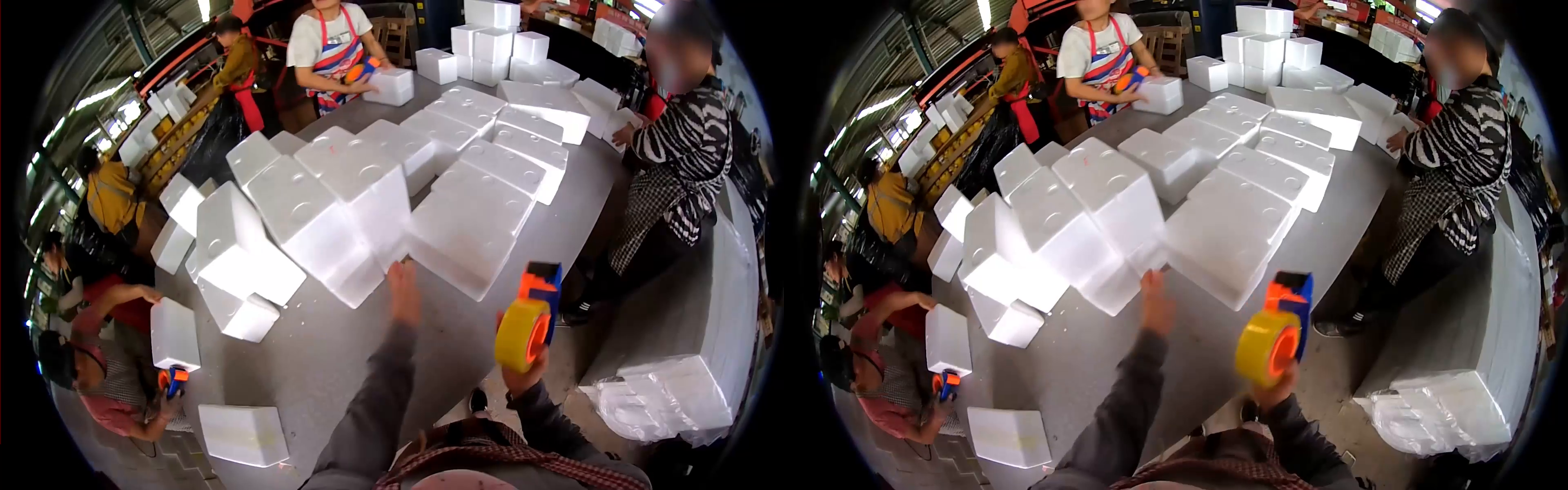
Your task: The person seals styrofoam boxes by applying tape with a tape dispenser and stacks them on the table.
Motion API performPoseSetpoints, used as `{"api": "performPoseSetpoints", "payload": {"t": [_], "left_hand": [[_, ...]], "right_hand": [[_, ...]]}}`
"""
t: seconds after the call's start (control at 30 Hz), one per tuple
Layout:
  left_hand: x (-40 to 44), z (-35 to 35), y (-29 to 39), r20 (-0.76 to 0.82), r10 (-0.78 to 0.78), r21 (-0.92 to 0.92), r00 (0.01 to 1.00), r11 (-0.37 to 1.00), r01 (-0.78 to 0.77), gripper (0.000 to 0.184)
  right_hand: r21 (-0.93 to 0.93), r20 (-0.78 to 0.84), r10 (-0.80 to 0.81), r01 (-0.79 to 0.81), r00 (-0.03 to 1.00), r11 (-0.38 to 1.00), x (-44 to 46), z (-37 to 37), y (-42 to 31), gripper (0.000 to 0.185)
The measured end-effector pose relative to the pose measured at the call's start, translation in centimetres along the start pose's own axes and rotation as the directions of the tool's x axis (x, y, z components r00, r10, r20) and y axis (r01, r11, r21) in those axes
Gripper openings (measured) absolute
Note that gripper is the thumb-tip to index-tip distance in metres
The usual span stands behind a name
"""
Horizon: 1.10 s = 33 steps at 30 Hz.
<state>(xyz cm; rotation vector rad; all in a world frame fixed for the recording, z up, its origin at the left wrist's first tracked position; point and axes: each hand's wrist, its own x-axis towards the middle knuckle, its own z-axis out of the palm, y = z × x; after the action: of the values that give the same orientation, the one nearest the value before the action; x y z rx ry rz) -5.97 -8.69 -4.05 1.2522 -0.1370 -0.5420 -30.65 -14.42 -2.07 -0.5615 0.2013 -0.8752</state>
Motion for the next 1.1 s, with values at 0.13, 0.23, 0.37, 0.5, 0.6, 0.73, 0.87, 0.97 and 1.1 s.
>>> {"api": "performPoseSetpoints", "payload": {"t": [0.13, 0.23, 0.37, 0.5, 0.6, 0.73, 0.87, 0.97, 1.1], "left_hand": [[3.5, 10.4, -3.3, -0.065, 0.057, -0.339, 0.996, 0.938, -0.076, 0.069], [0.3, 10.7, -4.0, -0.113, 0.063, -0.318, 0.992, 0.943, -0.096, 0.078], [-0.3, 4.4, -5.0, 0.049, 0.14, -0.087, 0.989, 0.987, -0.136, 0.077], [2.1, 3.9, -1.9, -0.046, 0.02, -0.1, 0.999, 0.995, -0.025, 0.075], [-2.8, -0.9, -3.9, -0.122, -0.07, 0.021, 0.99, 0.997, 0.073, 0.073], [-14.8, -10.0, -3.0, -0.512, -0.071, 0.008, 0.856, 0.996, 0.087, 0.059], [-21.8, -20.2, 1.1, -0.421, -0.02, -0.255, 0.907, 0.962, -0.098, 0.042], [-24.2, -14.8, 6.5, -0.528, 0.431, 0.534, 0.732, 0.838, -0.108, 0.041], [-25.8, -5.9, 11.1, -0.159, -0.067, -0.169, 0.985, 0.985, 0.04, 0.031]], "right_hand": [[0.039, -0.003, -0.125, 0.125, 0.992, 0.991, 6.4, -7.4, -1.4, 0.066], [0.113, -0.042, -0.079, 0.083, 0.996, 0.99, 11.0, -11.9, -1.8, 0.059], [0.287, -0.031, 0.068, -0.057, 0.997, 0.956, 13.2, -11.0, -1.1, 0.053], [0.346, -0.001, 0.191, -0.179, 0.982, 0.921, 11.8, -9.6, 0.7, 0.049], [0.25, 0.005, 0.269, -0.261, 0.963, 0.932, 8.5, -9.9, 0.5, 0.047], [0.184, 0.169, 0.51, -0.535, 0.844, 0.824, -1.3, -9.6, 3.3, 0.061], [-0.061, 0.163, 0.935, -0.943, 0.315, 0.328, -5.7, -12.2, 3.6, 0.045], [-0.572, 0.258, 0.757, -0.536, 0.601, 0.621, -2.9, 1.4, -1.8, 0.062], [-0.768, 0.636, 0.491, 0.427, 0.595, 0.478, -2.1, 7.5, -4.0, 0.066]]}}
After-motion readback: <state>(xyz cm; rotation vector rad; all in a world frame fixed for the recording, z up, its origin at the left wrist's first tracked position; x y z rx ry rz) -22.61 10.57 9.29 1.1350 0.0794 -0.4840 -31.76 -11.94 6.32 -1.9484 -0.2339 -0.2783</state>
